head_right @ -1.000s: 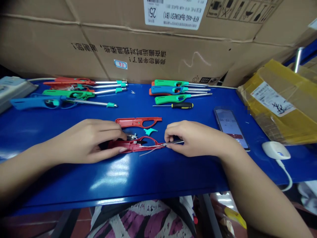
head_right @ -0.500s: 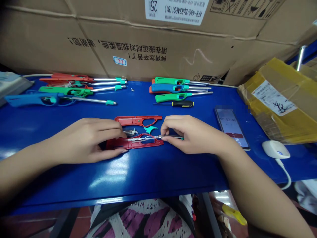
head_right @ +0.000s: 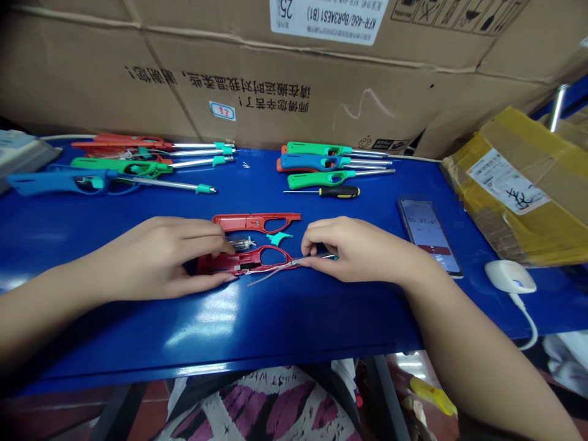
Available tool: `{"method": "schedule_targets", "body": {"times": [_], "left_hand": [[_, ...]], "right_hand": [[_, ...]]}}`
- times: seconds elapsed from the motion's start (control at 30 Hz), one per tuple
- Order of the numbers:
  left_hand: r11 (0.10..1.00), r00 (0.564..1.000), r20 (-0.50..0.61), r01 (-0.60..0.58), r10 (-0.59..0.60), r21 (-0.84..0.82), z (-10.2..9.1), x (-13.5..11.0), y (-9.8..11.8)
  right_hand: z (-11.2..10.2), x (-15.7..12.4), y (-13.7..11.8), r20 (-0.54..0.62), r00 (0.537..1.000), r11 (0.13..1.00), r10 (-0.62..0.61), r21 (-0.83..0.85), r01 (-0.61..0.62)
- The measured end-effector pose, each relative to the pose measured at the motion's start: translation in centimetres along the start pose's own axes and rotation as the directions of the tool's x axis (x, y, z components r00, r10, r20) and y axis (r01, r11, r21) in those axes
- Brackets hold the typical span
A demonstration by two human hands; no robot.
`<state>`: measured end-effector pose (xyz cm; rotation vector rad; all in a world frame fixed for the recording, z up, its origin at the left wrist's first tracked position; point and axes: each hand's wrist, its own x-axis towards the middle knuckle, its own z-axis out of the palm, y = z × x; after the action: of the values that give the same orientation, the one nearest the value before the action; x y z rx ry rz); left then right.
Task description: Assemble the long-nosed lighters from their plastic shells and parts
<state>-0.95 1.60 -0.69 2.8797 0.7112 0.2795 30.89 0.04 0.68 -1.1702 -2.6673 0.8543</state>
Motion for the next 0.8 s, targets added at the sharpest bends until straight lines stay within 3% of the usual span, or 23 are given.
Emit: {"method": "schedule_targets", "body": {"times": [0.6,0.8], "left_hand": [[0.999,1.000,0.012,0.011,-0.011,-0.035,0.03,0.00,-0.05],[0.999,1.000,0.022,0.018,-0.017,-0.039,0.10,0.02,-0.12]], "right_hand": [[-0.06,-0.07,0.17,0.047,0.999,1.000,0.004,0.025,-0.005],[0.12,-0.11,0.03,0.033,0.999,0.998,0.041,-0.043,-0.039]]}}
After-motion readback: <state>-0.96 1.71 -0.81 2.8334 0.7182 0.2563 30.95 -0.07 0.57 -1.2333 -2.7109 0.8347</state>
